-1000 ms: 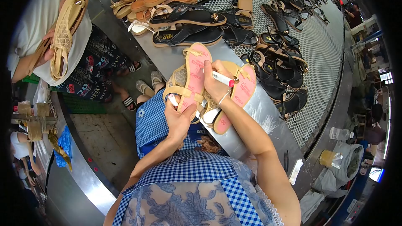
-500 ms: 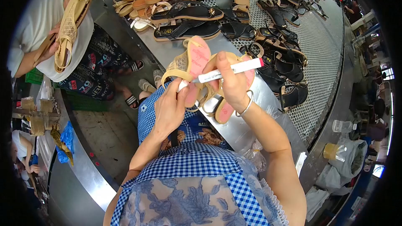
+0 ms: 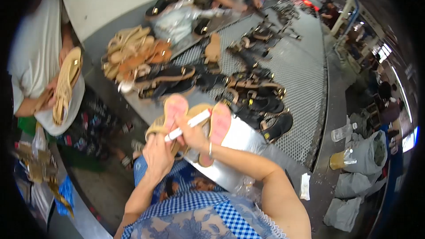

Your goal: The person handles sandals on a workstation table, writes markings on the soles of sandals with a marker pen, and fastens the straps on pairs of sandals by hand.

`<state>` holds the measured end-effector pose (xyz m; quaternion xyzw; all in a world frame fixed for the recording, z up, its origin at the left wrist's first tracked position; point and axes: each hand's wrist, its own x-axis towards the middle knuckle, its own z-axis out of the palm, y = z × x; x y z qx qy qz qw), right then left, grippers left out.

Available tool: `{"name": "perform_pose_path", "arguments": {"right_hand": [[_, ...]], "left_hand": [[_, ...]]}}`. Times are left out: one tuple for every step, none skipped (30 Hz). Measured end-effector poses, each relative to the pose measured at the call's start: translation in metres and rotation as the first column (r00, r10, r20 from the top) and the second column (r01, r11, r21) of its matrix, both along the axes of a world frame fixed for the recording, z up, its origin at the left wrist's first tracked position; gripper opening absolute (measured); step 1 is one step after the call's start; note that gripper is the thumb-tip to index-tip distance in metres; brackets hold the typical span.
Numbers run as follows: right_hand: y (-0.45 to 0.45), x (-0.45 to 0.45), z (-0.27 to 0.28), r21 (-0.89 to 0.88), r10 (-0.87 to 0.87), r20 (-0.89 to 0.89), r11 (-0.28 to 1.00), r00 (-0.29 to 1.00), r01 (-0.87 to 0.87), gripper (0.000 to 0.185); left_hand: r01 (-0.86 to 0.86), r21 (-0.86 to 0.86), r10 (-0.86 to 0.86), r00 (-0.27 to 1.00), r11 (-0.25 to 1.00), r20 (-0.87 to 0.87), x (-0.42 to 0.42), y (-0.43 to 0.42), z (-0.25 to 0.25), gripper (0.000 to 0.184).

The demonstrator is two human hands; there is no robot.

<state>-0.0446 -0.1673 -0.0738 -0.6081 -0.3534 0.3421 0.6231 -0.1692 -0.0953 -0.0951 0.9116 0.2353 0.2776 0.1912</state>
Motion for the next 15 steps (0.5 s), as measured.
{"name": "perform_pose_path", "arguments": {"right_hand": [[-0.001, -0.002, 0.0, 0.002, -0.02, -0.024, 1.0, 1.0, 0.02, 0.044], [0.0, -0.002, -0.001, 0.009, -0.032, -0.049, 0.999, 0.998, 0.033, 0.043], [0.0, -0.002, -0.002, 0.021, -0.052, -0.049, 0.998, 0.997, 0.053, 0.042], [-0.003, -0.001, -0.005, 0.031, -0.07, -0.055, 0.997, 0.996, 0.072, 0.04], [-0.006, 0.0, -0.008, 0.048, -0.059, -0.058, 0.997, 0.997, 0.062, 0.04], [-0.009, 0.001, -0.012, 0.056, -0.048, -0.064, 0.997, 0.997, 0.052, 0.039], [-0.011, -0.002, -0.013, 0.09, -0.054, -0.056, 0.994, 0.997, 0.059, 0.039], [-0.013, -0.006, -0.013, 0.118, -0.06, -0.052, 0.991, 0.997, 0.066, 0.039], [-0.015, -0.008, -0.007, 0.166, -0.039, -0.052, 0.985, 0.998, 0.047, 0.04], [-0.017, -0.012, -0.001, 0.21, -0.019, -0.056, 0.977, 0.998, 0.03, 0.042], [-0.018, -0.014, 0.002, 0.218, -0.029, -0.093, 0.975, 0.995, 0.049, 0.042], [-0.017, -0.012, 0.004, 0.222, -0.034, -0.088, 0.973, 0.995, 0.053, 0.042], [-0.018, -0.01, 0.005, 0.172, -0.034, -0.116, 0.984, 0.993, 0.054, 0.043], [-0.019, -0.008, 0.007, 0.118, -0.036, -0.145, 0.992, 0.989, 0.054, 0.043], [-0.024, -0.004, 0.019, 0.041, -0.026, -0.116, 0.999, 0.993, 0.031, 0.042]], "left_hand": [[0.034, -0.004, -0.034, 0.999, 0.999, -0.012, 0.0, 0.001, -0.003, 0.017], [0.06, -0.003, -0.06, 0.998, 0.998, -0.025, 0.001, 0.005, -0.005, 0.017], [0.143, -0.015, -0.144, 0.989, 0.99, -0.02, 0.002, 0.01, -0.003, 0.017], [0.224, -0.028, -0.225, 0.974, 0.974, -0.023, 0.002, 0.015, 0.001, 0.018], [0.303, -0.081, -0.308, 0.949, 0.95, -0.066, 0.001, 0.021, 0.008, 0.019], [0.374, -0.147, -0.39, 0.914, 0.916, -0.109, -0.001, 0.026, 0.017, 0.021], [0.46, -0.247, -0.485, 0.873, 0.853, -0.05, -0.002, 0.029, 0.025, 0.022], [0.484, -0.377, -0.546, 0.835, 0.79, -0.072, -0.002, 0.033, 0.031, 0.022], [0.474, -0.517, -0.593, 0.801, 0.713, -0.083, -0.004, 0.035, 0.042, 0.023], [0.444, -0.65, -0.64, 0.763, 0.617, -0.087, -0.005, 0.035, 0.049, 0.024], [0.453, -0.642, -0.644, 0.76, 0.618, -0.085, -0.002, 0.035, 0.04, 0.024], [0.429, -0.781, -0.636, 0.77, 0.453, 0.054, -0.002, 0.032, 0.022, 0.024], [0.402, -0.878, -0.597, 0.782, 0.259, 0.182, 0.0, 0.029, 0.018, 0.024], [0.404, -0.878, -0.602, 0.778, 0.258, 0.181, 0.002, 0.027, 0.018, 0.024], [0.406, -0.787, -0.562, 0.822, 0.464, 0.092, 0.002, 0.022, 0.029, 0.023]]}}
